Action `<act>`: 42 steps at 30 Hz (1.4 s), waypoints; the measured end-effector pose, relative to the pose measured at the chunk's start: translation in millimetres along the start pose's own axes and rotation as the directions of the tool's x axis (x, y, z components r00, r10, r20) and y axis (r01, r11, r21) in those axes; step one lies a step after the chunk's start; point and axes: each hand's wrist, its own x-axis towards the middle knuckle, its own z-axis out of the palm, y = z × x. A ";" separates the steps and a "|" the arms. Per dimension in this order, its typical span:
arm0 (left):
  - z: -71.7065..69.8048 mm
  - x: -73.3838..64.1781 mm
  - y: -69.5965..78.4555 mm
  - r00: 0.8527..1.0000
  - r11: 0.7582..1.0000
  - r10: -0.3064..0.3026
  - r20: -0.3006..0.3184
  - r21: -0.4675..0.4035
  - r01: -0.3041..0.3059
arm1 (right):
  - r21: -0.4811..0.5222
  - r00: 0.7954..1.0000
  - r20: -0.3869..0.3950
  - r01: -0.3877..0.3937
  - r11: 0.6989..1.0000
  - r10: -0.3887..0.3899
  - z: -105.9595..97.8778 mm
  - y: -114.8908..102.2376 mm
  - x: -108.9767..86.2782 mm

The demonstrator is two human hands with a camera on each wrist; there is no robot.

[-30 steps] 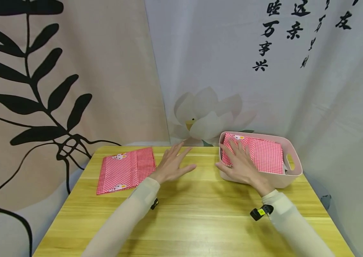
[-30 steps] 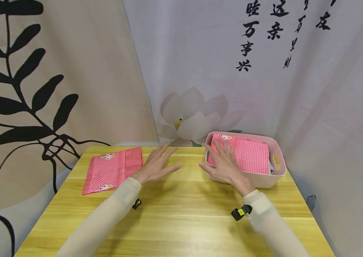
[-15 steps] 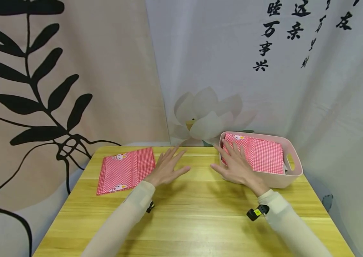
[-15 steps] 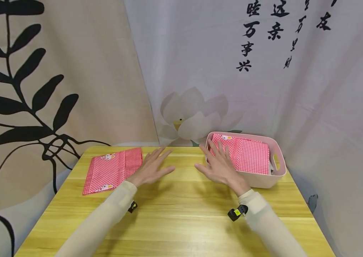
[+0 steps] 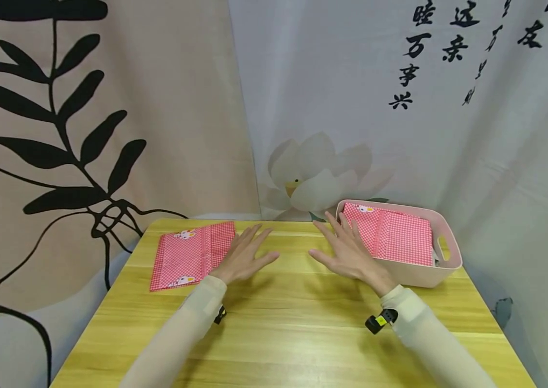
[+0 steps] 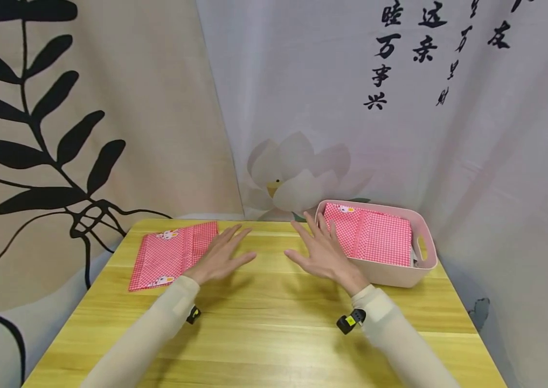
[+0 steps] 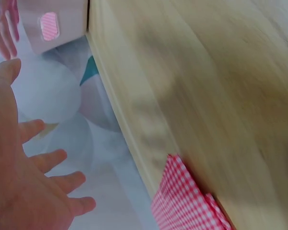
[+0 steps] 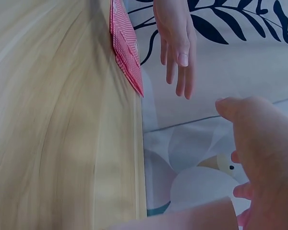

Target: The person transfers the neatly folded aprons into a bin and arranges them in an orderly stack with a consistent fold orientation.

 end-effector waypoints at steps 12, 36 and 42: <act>-6.4 -15.7 -16.5 0.999 0.999 -0.045 -0.006 0.008 0.045 | -0.008 0.999 0.009 0.044 0.999 -0.043 7.9 -17.9 9.7; -16.0 -42.2 -45.4 0.989 0.990 -0.139 -0.045 0.026 0.140 | -0.016 0.990 0.071 0.121 0.993 -0.120 28.5 -44.9 29.5; -21.4 -49.8 -52.0 0.986 0.987 -0.159 -0.053 0.020 0.160 | 0.007 0.986 0.112 0.123 0.992 -0.123 41.8 -54.1 36.4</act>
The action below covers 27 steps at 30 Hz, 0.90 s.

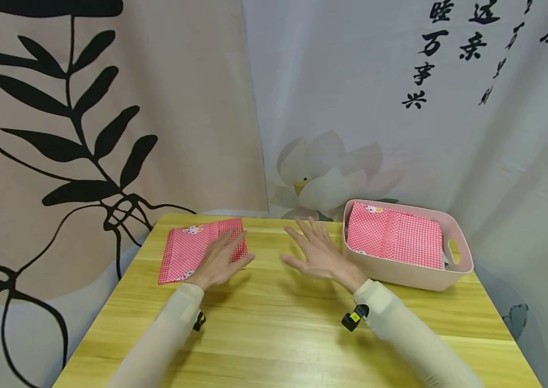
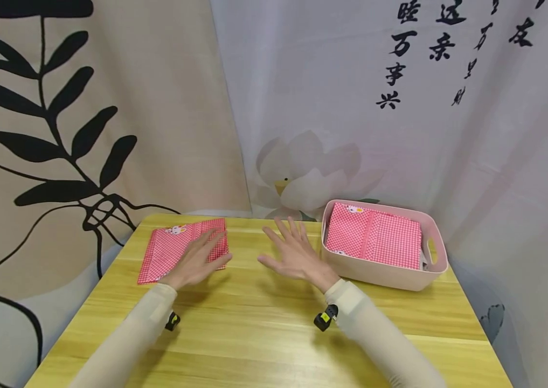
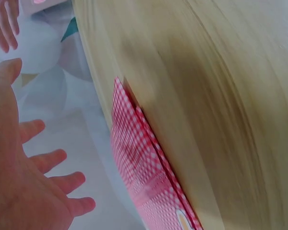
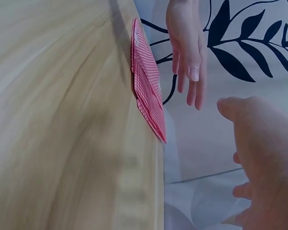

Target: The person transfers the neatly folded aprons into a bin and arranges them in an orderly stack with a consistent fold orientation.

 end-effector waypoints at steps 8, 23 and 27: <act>-4.2 -7.0 -13.2 1.000 1.000 -0.027 -0.009 0.010 0.027 | 0.024 0.999 0.022 0.028 0.999 -0.028 12.3 -11.9 11.0; -19.4 -23.5 -38.5 0.997 0.998 -0.060 -0.043 0.022 0.061 | 0.039 0.997 0.027 0.073 0.997 -0.074 38.1 -33.6 32.5; -23.3 -28.4 -43.9 0.996 0.997 -0.080 -0.047 0.020 0.081 | 0.049 0.996 0.048 0.078 0.996 -0.080 44.2 -40.8 37.8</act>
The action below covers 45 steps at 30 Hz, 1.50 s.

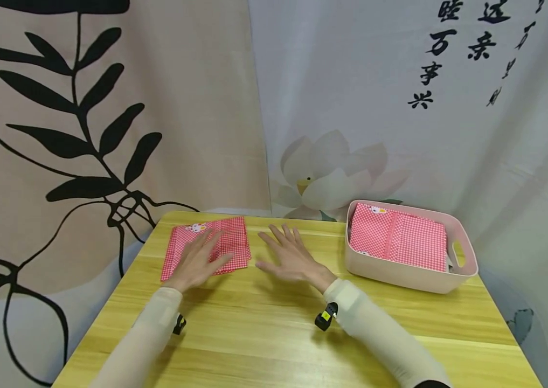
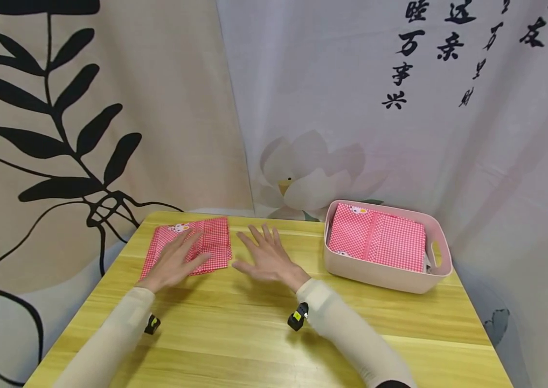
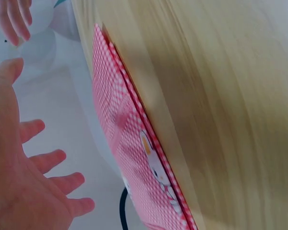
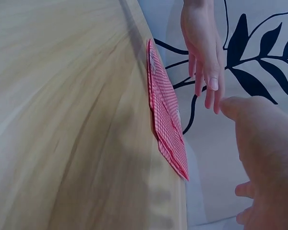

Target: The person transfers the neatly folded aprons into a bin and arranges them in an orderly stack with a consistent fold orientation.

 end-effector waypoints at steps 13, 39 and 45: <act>-5.5 -6.8 -27.9 0.996 0.996 -0.094 0.007 -0.005 0.094 | 0.021 0.999 0.049 0.010 1.000 -0.011 23.8 -16.2 22.7; -12.3 6.2 -75.8 0.964 0.969 -0.249 0.094 0.027 0.247 | 0.081 0.988 0.115 -0.111 0.991 0.102 66.0 -30.2 73.0; -12.8 8.7 -82.0 0.954 0.962 -0.273 0.121 0.012 0.273 | 0.097 0.984 0.129 -0.136 0.986 0.123 71.8 -29.1 78.8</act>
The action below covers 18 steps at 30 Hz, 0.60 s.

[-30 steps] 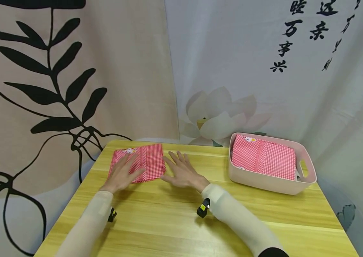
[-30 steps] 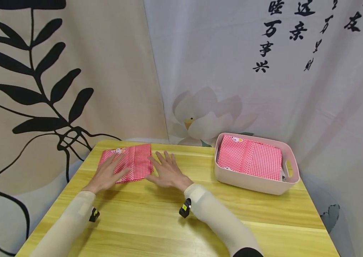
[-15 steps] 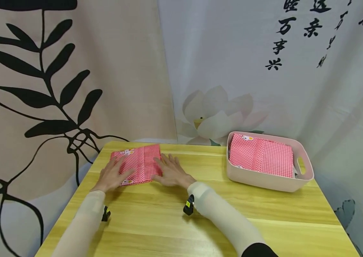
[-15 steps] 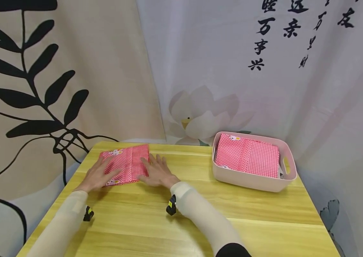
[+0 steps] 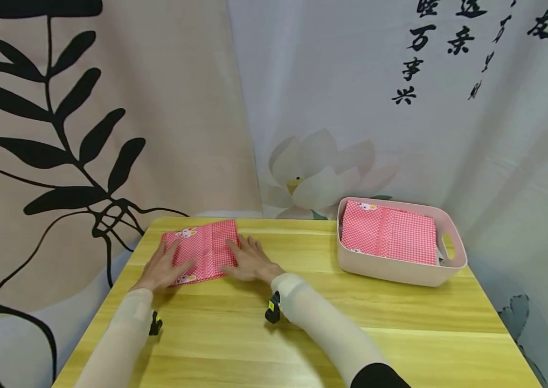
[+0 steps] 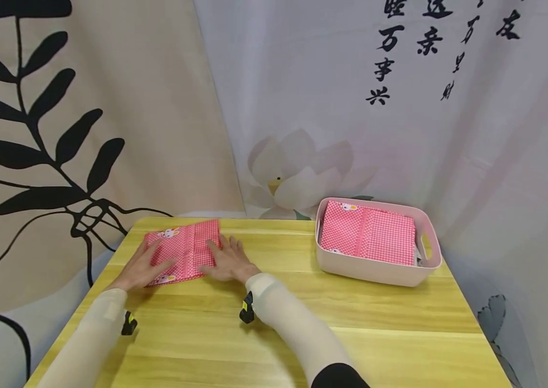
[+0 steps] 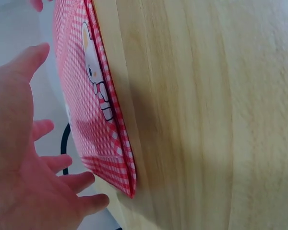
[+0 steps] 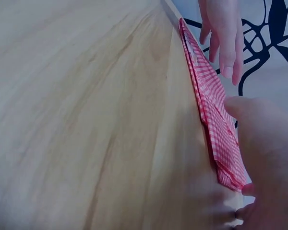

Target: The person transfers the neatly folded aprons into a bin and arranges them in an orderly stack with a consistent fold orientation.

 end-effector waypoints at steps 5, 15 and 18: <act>-1.6 -1.7 -9.7 1.000 1.000 -0.002 0.029 -0.011 0.002 | 0.004 1.000 0.007 -0.007 1.000 0.007 3.0 -4.6 4.5; -1.2 1.0 -18.4 0.998 0.999 -0.032 0.057 0.008 0.032 | -0.017 0.999 0.017 -0.034 0.999 0.034 8.2 -9.3 11.6; -0.3 4.3 -18.5 0.998 0.999 -0.039 0.059 0.010 0.038 | -0.032 0.999 0.014 -0.042 0.999 0.042 8.7 -8.2 13.4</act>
